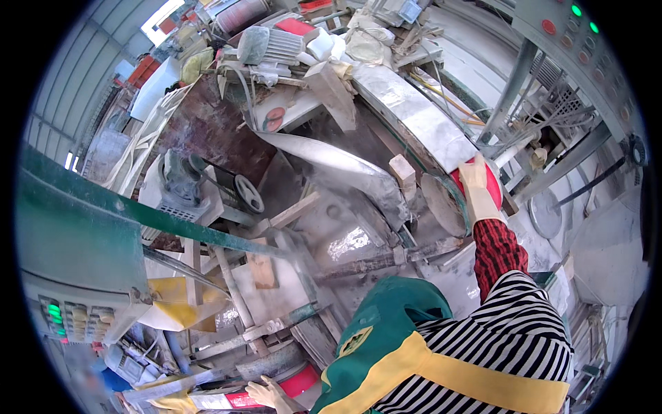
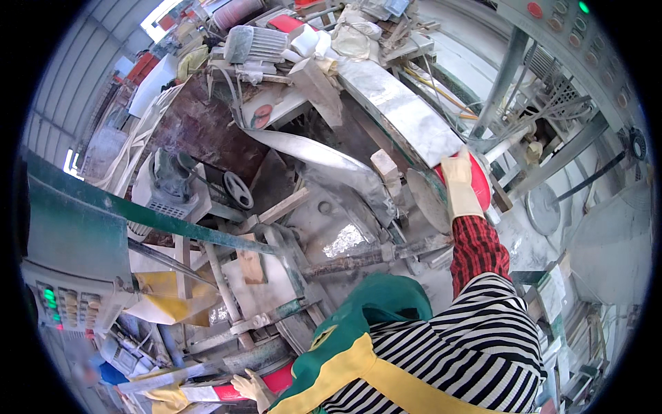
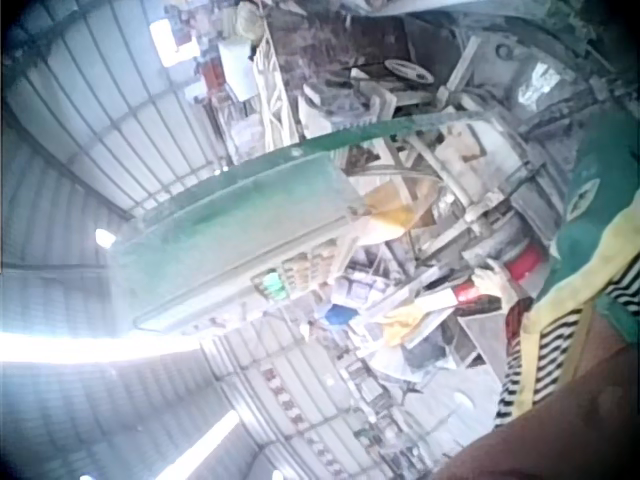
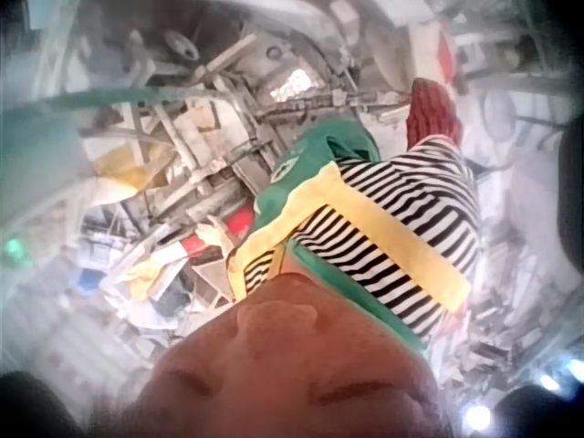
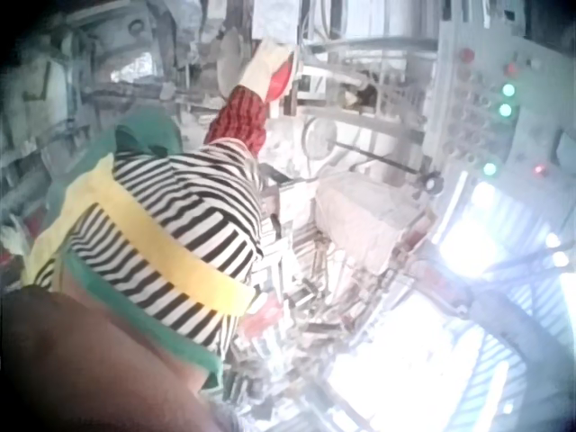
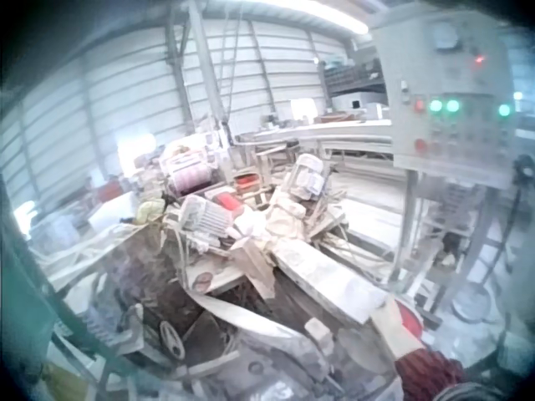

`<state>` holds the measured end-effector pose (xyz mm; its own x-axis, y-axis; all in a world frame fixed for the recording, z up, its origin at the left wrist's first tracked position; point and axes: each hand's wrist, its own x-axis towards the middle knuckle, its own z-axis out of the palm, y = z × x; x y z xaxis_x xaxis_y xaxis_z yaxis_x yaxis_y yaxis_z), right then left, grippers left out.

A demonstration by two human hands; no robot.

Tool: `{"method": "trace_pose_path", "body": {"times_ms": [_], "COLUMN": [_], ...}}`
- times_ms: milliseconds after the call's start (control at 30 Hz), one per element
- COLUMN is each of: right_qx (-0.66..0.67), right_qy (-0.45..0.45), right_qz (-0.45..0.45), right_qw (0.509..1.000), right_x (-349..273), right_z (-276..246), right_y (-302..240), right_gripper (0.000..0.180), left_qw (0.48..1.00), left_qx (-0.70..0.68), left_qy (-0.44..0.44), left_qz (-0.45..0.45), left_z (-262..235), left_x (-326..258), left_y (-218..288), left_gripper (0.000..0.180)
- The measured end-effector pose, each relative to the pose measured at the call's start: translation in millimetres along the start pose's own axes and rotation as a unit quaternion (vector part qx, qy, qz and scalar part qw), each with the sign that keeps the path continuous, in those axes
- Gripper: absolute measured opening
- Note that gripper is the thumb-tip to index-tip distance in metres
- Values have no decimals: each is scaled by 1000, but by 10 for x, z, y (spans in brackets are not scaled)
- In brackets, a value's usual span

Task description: The person operates a grinding or processing machine, repeatedly feeding white rectangular blocks into the machine's intake and removing processed material. The person also handles a yellow sheet-like material and places it into the machine.

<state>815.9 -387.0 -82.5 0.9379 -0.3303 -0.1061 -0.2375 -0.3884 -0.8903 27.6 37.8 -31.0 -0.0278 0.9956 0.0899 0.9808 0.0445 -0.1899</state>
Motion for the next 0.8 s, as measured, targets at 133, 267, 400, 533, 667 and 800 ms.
{"method": "trace_pose_path", "body": {"times_ms": [133,267,400,533,667,800], "right_qx": [389,402,284,266,161,-33], "right_qy": [-4,-21,-7,-226,-354,-445], "right_qz": [169,36,-118,-156,-164,-16], "right_qw": [906,915,951,924,907,895], "right_x": [-264,-270,-774,-1568,-2221,-2549], "right_z": [-24,44,314,482,641,402], "right_y": [-275,-209,-653,-629,14,438], "right_gripper": [66,60,54,52,44,37], "left_qw": [999,999,987,978,969,970], "left_qx": [-29,-53,-146,-141,-171,-142], "left_qy": [35,-1,60,147,89,52], "left_qz": [9,-10,-32,-51,-155,-190], "left_z": [-144,-269,-282,-357,-567,-629], "left_x": [-159,-178,-194,139,528,748], "left_y": [137,215,120,-135,-350,-741], "left_gripper": [64,69,75,77,89,95]}}
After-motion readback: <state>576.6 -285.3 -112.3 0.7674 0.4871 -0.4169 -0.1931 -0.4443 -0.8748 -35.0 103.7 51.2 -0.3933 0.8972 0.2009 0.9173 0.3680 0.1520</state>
